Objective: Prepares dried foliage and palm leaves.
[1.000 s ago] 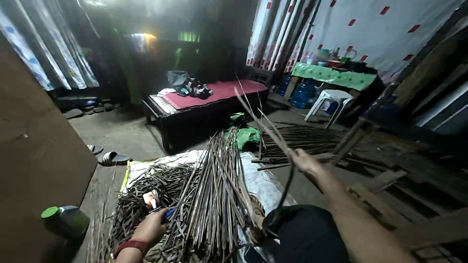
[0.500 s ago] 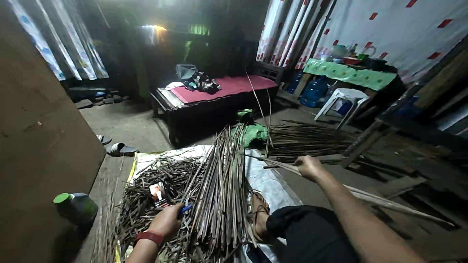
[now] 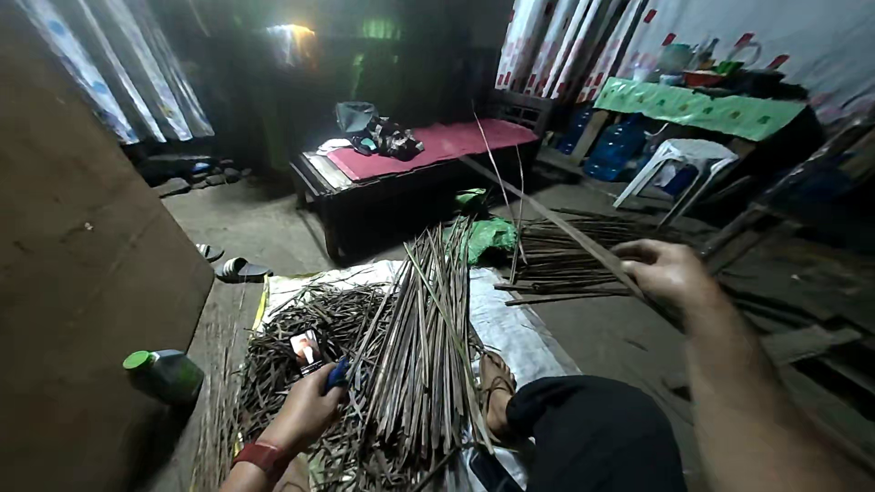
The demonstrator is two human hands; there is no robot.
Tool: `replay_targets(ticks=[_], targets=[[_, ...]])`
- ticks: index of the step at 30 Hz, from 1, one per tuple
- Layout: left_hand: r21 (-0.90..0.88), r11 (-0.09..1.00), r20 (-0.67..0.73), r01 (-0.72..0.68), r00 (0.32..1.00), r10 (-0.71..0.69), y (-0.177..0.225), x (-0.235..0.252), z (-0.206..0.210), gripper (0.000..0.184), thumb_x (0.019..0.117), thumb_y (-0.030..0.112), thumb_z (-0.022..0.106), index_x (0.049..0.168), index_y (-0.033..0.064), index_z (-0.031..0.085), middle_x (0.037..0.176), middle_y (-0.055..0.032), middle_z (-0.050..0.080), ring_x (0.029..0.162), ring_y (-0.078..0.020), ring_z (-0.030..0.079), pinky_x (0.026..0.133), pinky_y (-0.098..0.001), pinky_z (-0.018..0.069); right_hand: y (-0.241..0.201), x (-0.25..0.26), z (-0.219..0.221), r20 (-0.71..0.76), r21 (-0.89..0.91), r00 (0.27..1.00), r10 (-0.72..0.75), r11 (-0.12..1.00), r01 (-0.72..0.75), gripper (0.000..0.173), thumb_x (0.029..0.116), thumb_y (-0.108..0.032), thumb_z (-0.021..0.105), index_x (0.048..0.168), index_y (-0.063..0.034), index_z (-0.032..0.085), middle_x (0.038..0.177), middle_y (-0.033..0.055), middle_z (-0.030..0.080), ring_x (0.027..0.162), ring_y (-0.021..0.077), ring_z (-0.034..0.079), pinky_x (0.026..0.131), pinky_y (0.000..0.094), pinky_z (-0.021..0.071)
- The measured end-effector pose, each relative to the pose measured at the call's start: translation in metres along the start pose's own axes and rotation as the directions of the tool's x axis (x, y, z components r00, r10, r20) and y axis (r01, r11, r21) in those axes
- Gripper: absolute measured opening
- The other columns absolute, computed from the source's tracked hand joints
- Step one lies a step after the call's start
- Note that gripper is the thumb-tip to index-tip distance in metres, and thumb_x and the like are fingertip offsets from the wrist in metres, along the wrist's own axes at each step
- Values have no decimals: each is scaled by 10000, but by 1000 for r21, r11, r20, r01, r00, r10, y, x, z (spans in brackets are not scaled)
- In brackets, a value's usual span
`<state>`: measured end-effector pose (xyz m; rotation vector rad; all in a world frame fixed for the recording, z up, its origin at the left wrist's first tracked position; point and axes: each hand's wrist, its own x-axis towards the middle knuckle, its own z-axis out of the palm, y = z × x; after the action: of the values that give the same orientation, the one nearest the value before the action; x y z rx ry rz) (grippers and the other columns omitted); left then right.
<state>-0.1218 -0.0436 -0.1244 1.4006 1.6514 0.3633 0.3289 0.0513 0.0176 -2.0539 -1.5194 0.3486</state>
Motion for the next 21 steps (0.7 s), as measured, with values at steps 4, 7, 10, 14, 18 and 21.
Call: replay_targets(ticks=[4, 7, 10, 14, 18, 21], targets=[[-152, 986, -24, -70, 997, 67, 27, -12, -1, 226, 1040, 75, 515, 1242, 13, 594, 889, -64, 676, 613, -107, 609, 603, -289, 535, -32, -4, 70, 50, 237, 996, 76, 968, -86, 422, 1020, 32, 496, 1442, 9, 491, 1194, 273, 628, 956, 343, 654, 835, 504, 543], [-144, 984, -50, -106, 994, 99, 11, 3, 8, 250, 1024, 72, 526, 1249, -1, 607, 877, -83, 668, 630, -127, 598, 614, -311, 515, -33, -21, 155, 198, 324, 979, 56, 938, -119, 470, 1012, 39, 472, 1482, 19, 446, 1138, 257, 644, 911, 318, 685, 811, 481, 580], [55, 998, -19, -31, 999, 32, -2, 21, 5, 268, 1027, 89, 545, 1259, -25, 616, 970, -200, 674, 843, -309, 666, 802, -488, 536, -17, -32, 239, 360, 308, 914, 187, 901, -306, 473, 1060, -34, 440, 1529, 1, 389, 1111, 260, 652, 920, 309, 657, 855, 461, 531], [112, 988, -85, -108, 989, 118, 10, 24, -15, 292, 973, 69, 558, 1248, 3, 631, 916, -186, 671, 821, -326, 660, 757, -522, 527, 59, -21, 326, 568, 26, 732, 377, 880, -474, 370, 1089, -156, 489, 1406, 28, 541, 1283, 287, 610, 1097, 378, 649, 942, 525, 528], [191, 980, -249, -59, 963, 106, -2, 39, -26, 270, 944, 57, 598, 1204, 1, 649, 888, -204, 686, 795, -386, 683, 701, -585, 536, 110, -12, 367, 449, -275, 760, 471, 881, -384, 396, 1017, -153, 597, 1390, -21, 598, 1376, 270, 597, 1297, 412, 569, 1083, 580, 442], [229, 973, -432, 28, 899, 75, -24, 52, -43, 243, 914, 33, 613, 1142, -19, 676, 858, -218, 687, 769, -407, 685, 667, -600, 537, 122, -16, 398, 430, -325, 768, 475, 875, -359, 516, 1015, -195, 624, 1478, -4, 499, 1458, 283, 530, 1374, 424, 502, 1141, 583, 386]])
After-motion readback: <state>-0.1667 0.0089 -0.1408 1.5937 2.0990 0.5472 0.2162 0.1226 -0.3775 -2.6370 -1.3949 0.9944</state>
